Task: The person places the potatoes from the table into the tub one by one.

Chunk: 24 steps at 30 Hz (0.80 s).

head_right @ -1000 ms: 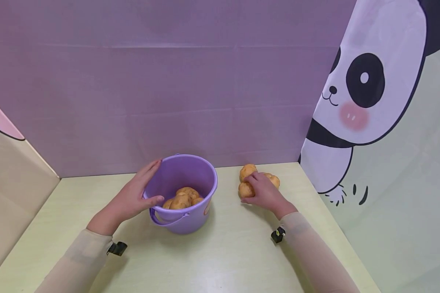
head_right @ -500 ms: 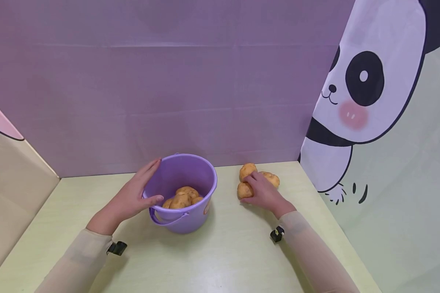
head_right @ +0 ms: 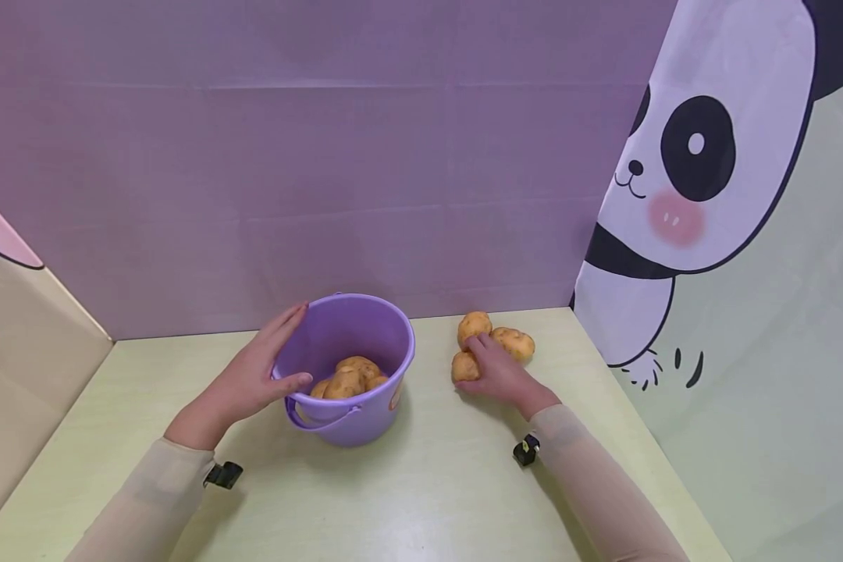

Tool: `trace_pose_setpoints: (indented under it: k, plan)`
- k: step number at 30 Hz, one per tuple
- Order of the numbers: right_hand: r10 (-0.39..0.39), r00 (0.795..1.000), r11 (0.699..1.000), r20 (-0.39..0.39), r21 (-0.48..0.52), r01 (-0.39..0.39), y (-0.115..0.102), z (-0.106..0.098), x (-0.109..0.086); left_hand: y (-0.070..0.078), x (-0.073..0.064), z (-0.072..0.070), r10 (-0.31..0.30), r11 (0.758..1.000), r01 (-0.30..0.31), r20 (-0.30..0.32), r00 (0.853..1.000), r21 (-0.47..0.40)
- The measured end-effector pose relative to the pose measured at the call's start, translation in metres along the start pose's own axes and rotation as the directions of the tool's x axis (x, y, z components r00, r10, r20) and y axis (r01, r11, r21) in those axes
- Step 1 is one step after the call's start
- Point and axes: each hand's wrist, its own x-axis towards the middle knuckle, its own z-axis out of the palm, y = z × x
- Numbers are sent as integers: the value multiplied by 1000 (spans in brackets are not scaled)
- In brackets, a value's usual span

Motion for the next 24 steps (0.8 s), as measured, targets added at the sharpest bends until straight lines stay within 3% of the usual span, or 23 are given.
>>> trace_pose_setpoints:
  k: [6,18,24]
  plan:
    - [-14,1000,998,1,68,14,-2,1,-1,0,0,0,-4,1000,4,-1,1000,-2]
    - [133,989,988,63,66,-137,-16,-4,0,-3,0,1,-5,1000,5,-3,1000,0]
    - [108,993,992,45,56,-110,-14,-2,0,-3,0,0,1,1000,-1,-5,1000,2]
